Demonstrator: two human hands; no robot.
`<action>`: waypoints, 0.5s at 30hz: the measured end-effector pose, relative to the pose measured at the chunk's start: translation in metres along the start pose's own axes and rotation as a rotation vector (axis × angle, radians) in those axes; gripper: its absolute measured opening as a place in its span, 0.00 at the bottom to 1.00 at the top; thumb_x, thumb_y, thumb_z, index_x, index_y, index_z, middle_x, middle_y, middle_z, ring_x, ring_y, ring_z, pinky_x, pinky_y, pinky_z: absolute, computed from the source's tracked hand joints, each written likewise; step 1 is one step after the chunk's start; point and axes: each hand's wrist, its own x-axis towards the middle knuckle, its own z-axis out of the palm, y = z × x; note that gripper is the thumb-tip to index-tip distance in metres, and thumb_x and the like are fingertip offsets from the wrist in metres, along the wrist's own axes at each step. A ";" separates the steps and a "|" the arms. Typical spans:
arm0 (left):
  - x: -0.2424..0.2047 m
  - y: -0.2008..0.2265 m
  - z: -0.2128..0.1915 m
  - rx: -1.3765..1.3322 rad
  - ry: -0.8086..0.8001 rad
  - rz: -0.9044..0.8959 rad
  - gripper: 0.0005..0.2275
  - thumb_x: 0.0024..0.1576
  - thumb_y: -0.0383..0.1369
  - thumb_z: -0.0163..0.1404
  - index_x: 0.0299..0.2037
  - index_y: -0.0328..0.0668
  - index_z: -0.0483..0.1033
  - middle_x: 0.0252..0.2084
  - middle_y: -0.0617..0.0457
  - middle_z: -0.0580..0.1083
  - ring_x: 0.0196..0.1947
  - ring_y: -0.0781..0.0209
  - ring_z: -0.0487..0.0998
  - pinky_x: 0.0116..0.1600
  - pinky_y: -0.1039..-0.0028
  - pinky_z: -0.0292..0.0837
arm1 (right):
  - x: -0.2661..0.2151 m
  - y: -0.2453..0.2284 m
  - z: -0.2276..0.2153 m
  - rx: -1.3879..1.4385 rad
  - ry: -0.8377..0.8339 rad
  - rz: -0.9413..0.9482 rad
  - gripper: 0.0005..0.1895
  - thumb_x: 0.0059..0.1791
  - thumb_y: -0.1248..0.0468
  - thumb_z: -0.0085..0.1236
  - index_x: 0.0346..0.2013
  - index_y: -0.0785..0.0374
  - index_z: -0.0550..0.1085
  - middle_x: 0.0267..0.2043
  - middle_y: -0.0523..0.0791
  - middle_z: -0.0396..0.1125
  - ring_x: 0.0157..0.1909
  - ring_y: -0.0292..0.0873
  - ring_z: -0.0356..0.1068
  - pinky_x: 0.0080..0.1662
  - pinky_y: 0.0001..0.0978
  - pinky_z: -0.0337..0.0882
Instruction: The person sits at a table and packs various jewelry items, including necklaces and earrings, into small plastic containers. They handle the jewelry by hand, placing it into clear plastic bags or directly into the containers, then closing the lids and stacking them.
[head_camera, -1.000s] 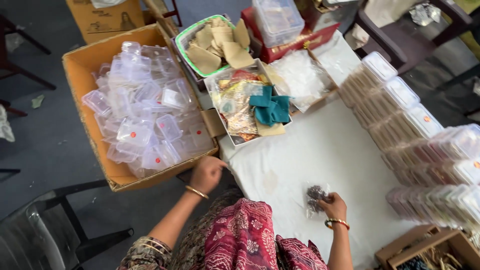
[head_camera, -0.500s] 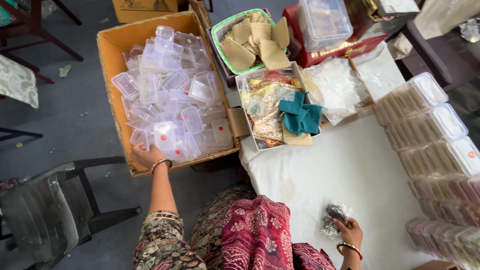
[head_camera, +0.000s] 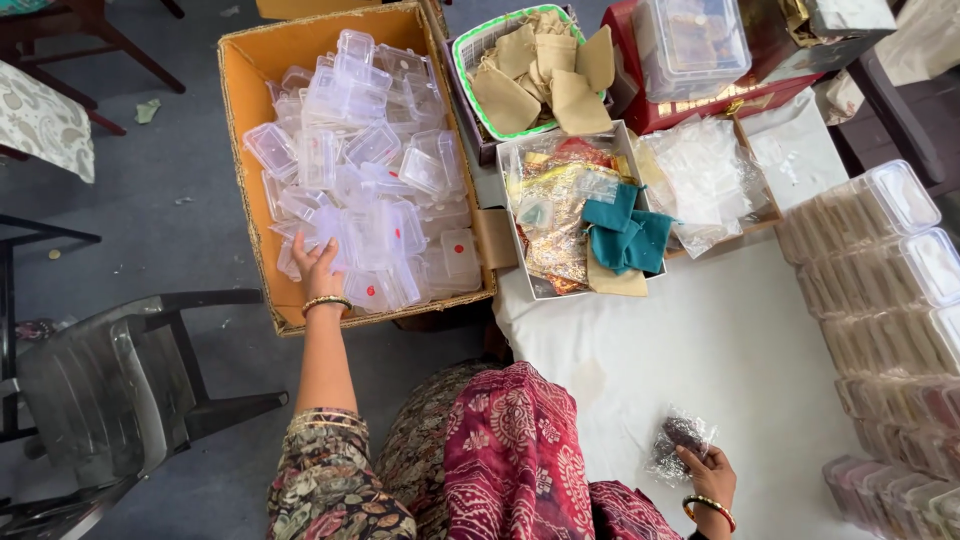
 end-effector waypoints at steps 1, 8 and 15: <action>0.017 -0.015 -0.013 -0.002 0.001 0.001 0.28 0.47 0.22 0.58 0.56 0.59 0.62 0.49 0.57 0.70 0.48 0.64 0.75 0.50 0.65 0.73 | 0.001 0.002 0.001 -0.001 -0.002 -0.002 0.17 0.43 0.71 0.71 0.43 0.67 0.73 0.35 0.44 0.73 0.33 0.34 0.67 0.36 0.26 0.63; 0.047 -0.074 -0.079 0.743 0.190 0.178 0.20 0.58 0.43 0.56 0.50 0.34 0.75 0.47 0.43 0.78 0.46 0.54 0.78 0.53 0.64 0.73 | 0.001 0.006 0.001 0.019 0.007 -0.035 0.17 0.43 0.71 0.70 0.43 0.67 0.72 0.36 0.44 0.73 0.35 0.33 0.69 0.37 0.25 0.66; 0.021 -0.050 -0.057 0.802 -0.073 -0.048 0.27 0.52 0.40 0.65 0.53 0.38 0.64 0.47 0.44 0.72 0.46 0.45 0.74 0.52 0.59 0.71 | 0.008 0.012 -0.002 -0.017 0.021 -0.025 0.18 0.43 0.72 0.71 0.43 0.68 0.72 0.35 0.43 0.73 0.33 0.33 0.66 0.35 0.25 0.63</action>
